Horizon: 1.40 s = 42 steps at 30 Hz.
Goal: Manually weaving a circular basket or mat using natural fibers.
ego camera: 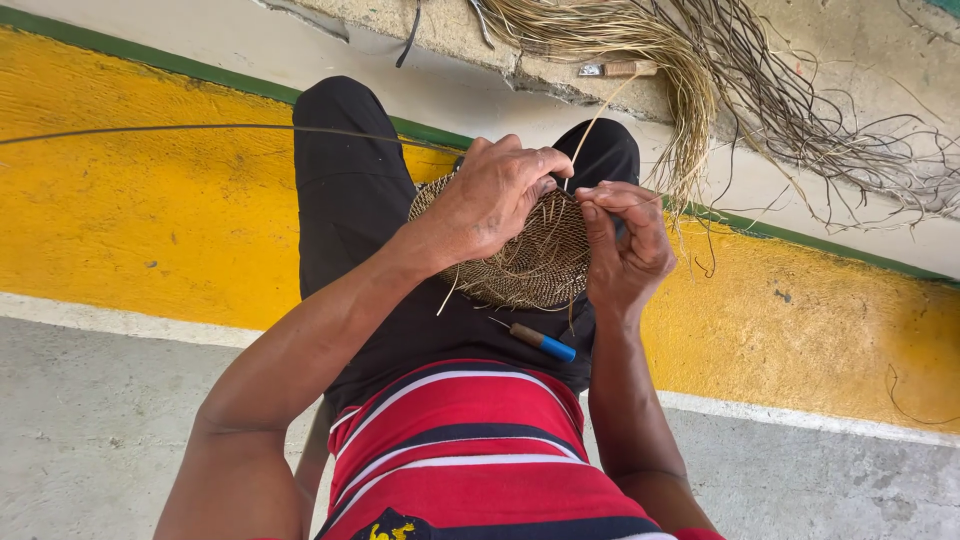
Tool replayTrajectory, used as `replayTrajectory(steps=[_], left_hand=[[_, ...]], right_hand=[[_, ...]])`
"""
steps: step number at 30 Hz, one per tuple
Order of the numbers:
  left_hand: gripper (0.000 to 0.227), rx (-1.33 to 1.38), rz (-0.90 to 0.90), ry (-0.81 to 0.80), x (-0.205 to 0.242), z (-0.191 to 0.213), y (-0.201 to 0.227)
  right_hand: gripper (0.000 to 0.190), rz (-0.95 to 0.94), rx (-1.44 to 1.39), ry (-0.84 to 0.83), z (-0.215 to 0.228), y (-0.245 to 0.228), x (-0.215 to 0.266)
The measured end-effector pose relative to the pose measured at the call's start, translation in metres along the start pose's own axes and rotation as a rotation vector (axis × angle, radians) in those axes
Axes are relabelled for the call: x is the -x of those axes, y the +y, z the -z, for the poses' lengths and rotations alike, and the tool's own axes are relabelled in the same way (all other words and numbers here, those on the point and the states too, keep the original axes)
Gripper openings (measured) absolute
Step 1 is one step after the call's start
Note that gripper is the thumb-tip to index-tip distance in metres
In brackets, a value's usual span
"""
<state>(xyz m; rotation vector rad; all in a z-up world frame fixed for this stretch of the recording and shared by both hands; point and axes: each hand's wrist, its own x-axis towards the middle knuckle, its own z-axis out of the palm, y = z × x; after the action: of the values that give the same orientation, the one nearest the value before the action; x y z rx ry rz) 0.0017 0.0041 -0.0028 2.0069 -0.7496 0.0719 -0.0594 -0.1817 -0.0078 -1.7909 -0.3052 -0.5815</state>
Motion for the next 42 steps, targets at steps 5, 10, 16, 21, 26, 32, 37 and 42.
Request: replayTrajectory(steps=[5,10,16,21,26,32,37,42], left_hand=[[0.019,-0.025,-0.029,0.010,0.000,0.000,0.001],[0.013,-0.025,-0.005,0.002,0.001,0.006,0.008],[0.012,-0.106,-0.063,0.034,0.008,0.021,0.022],[0.010,-0.092,-0.058,-0.029,0.004,0.022,0.021],[0.008,-0.081,-0.017,-0.093,0.004,0.024,0.021],[0.010,-0.169,0.097,-0.143,0.009,0.025,0.028],[0.031,-0.149,-0.023,-0.116,0.006,0.018,0.019],[0.029,-0.078,0.003,-0.106,0.002,0.017,0.021]], right_hand=[[0.023,0.235,0.473,-0.045,-0.003,-0.009,-0.003],[0.022,0.079,0.484,-0.092,-0.002,-0.006,-0.003],[0.030,-0.186,-0.365,-0.213,0.048,0.030,-0.039],[0.031,-0.086,0.205,-0.393,0.028,0.019,-0.036],[0.036,0.092,0.378,-0.236,0.016,0.030,-0.055],[0.044,0.377,0.454,-0.363,0.018,-0.002,-0.050],[0.028,0.108,0.142,-0.431,0.039,0.018,-0.036],[0.031,-0.320,-0.263,-0.452,0.027,0.048,-0.041]])
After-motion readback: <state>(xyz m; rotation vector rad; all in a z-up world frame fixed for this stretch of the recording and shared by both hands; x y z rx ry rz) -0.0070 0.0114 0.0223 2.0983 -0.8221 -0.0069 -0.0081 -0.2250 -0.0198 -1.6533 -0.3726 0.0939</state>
